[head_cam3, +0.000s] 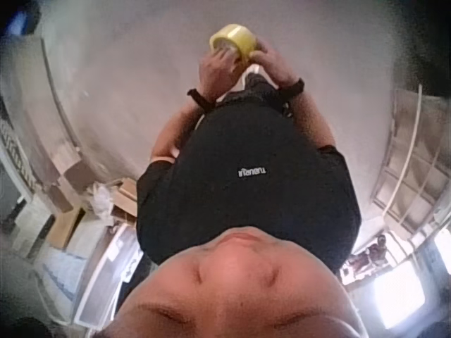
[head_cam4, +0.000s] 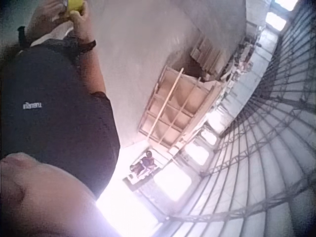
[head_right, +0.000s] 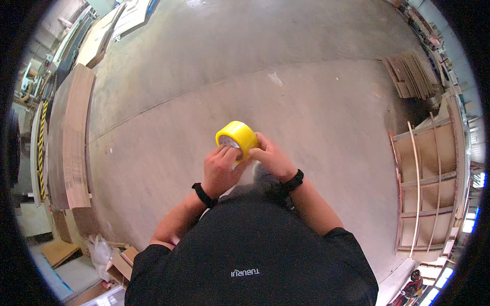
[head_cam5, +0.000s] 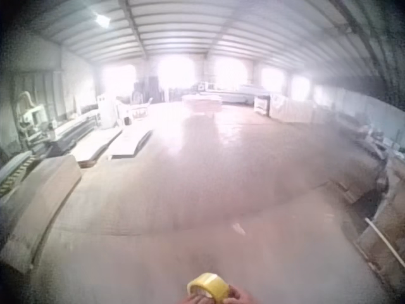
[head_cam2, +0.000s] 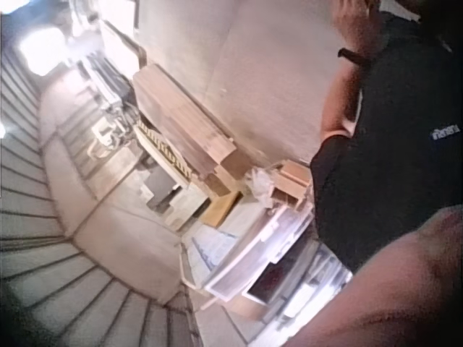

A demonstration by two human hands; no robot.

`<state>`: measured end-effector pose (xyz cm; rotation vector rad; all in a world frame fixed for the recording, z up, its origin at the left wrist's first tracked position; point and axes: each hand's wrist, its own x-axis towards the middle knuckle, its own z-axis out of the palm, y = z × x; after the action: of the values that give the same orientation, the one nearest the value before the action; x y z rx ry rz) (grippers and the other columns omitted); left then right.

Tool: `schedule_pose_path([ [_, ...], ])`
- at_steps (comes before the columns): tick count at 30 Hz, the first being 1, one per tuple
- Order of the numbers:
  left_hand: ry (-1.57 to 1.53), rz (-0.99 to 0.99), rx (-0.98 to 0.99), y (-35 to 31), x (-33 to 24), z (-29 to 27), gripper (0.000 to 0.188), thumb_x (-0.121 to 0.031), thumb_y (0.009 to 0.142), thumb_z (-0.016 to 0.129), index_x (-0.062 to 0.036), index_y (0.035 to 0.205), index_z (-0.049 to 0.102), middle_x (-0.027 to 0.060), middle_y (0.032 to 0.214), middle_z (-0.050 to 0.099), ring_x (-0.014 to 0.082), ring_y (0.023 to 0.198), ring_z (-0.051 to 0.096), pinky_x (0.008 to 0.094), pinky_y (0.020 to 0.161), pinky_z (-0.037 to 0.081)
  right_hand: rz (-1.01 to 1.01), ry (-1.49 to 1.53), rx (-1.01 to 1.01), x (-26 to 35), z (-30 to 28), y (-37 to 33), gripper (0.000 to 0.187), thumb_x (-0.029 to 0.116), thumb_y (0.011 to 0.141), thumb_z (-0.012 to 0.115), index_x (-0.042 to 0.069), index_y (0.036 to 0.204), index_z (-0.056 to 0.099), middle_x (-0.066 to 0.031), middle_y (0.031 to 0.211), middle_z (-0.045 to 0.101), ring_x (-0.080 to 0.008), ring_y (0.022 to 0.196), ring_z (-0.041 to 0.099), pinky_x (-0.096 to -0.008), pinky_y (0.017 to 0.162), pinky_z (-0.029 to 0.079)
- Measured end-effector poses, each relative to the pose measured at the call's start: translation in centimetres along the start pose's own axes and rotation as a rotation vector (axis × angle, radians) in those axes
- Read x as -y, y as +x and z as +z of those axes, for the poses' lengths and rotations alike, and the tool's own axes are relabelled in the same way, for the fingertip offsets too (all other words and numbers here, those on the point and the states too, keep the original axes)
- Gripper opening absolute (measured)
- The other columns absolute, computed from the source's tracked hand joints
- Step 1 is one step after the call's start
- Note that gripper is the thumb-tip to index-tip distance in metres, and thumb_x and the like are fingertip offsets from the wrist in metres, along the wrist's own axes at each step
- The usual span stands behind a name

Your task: The user prepares rolls of wood veneer for a furniture manufacturing machine, including taping the end of a roll and loading it onto a circular feed tray.

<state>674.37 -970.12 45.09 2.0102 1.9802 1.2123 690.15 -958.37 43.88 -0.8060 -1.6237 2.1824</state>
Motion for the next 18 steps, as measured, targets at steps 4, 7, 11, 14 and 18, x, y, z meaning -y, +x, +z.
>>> schedule_pose_path([
  [4, -0.055, -0.048, -0.003, 8.8, 8.4, 1.6, 0.025, -0.018, 0.081, 0.082, -0.0054, 0.089, 0.062, 0.0097, 0.083, 0.068, 0.0285, 0.075, 0.067, 0.0389, 0.065, 0.053, -0.031, 0.038, 0.062, 1.9, -4.0, 11.9, 0.04, 0.012, 0.092, 0.061, 0.001, 0.13, 0.054, -0.0086, 0.122, 0.062, -0.0157, 0.108, 0.061, -0.0328, 0.095, 0.051],
  [7, -0.108, -0.147, -0.025, 16.1, 13.9, 2.0, 0.024, -0.017, 0.082, 0.08, -0.0045, 0.089, 0.06, 0.0115, 0.082, 0.065, 0.0303, 0.076, 0.065, 0.04, 0.066, 0.051, -0.1, -0.026, 0.066, 4.5, -6.6, 20.8, 0.047, 0.009, 0.09, 0.065, 0.001, 0.135, 0.053, -0.009, 0.128, 0.061, -0.0171, 0.112, 0.062, -0.0339, 0.095, 0.051],
  [11, -0.189, -0.373, -0.052, 24.7, 21.8, 0.5, 0.024, -0.016, 0.081, 0.078, -0.004, 0.09, 0.059, 0.0135, 0.081, 0.062, 0.0324, 0.077, 0.062, 0.0418, 0.068, 0.05, -0.396, -0.616, -0.036, 12.8, -7.8, 32.7, 0.062, 0.013, 0.086, 0.075, 0.009, 0.143, 0.052, -0.0084, 0.135, 0.059, -0.0233, 0.114, 0.063, -0.0351, 0.094, 0.053],
  [14, -0.068, -0.36, -0.04, 31.0, 27.0, -0.9, 0.025, -0.016, 0.079, 0.078, -0.0042, 0.09, 0.059, 0.0127, 0.08, 0.061, 0.032, 0.075, 0.061, 0.0419, 0.067, 0.05, -0.645, -0.855, 0.014, 16.4, -9.6, 41.9, 0.045, 0.016, 0.083, 0.08, 0.015, 0.126, 0.068, -0.0064, 0.121, 0.067, -0.0258, 0.107, 0.065, -0.0357, 0.088, 0.055],
  [18, -0.083, -0.449, -0.092, 37.6, 35.7, -1.3, 0.026, -0.017, 0.078, 0.079, -0.0047, 0.089, 0.059, 0.0128, 0.079, 0.061, 0.0327, 0.074, 0.061, 0.0421, 0.066, 0.049, -0.765, -0.991, 0.082, 19.8, -9.9, 54.0, 0.02, 0.016, 0.081, 0.081, 0.013, 0.101, 0.077, -0.0035, 0.098, 0.073, -0.0219, 0.093, 0.068, -0.035, 0.076, 0.057],
])
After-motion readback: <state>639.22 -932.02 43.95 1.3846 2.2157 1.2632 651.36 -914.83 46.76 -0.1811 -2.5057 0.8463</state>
